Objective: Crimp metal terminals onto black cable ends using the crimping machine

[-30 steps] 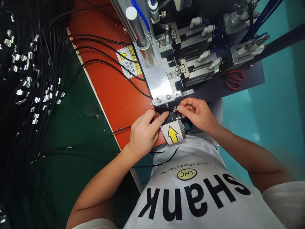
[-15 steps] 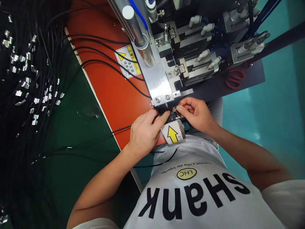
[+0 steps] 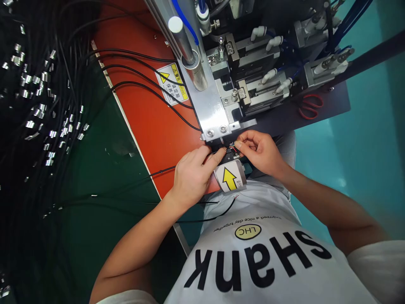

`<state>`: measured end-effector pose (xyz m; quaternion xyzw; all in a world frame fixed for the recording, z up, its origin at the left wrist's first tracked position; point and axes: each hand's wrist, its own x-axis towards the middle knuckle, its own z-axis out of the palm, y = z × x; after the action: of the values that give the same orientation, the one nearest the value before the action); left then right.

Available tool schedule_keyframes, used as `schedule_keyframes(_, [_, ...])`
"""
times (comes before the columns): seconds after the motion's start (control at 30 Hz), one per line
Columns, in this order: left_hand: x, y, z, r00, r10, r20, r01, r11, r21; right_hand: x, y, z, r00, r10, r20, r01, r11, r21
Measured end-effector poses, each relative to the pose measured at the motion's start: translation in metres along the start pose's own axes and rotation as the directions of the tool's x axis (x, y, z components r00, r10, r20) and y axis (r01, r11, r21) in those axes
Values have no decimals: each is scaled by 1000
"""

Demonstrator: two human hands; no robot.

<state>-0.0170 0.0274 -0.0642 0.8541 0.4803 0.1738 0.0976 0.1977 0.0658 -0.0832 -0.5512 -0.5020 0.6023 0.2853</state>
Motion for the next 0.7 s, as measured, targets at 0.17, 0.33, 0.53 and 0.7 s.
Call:
schedule_keyframes(0.17, [0, 0, -1, 1000, -4, 16, 5, 999, -35, 1, 0, -1, 1000, -8, 0, 8, 1000, -3])
schedule_keyframes(0.33, [-1, 0, -1, 1000, 4, 13, -3, 999, -42, 1, -1, -2, 1000, -19, -3, 19, 1000, -9])
schedule_keyframes(0.53, [0, 0, -2, 999, -5, 38, 6, 999, -35, 3, 1, -2, 1000, 9, 9, -9, 1000, 3])
schedule_keyframes(0.7, [1, 1, -4, 998, -31, 63, 32, 999, -23, 2, 1, -4, 995, 78, 58, -84, 992, 92])
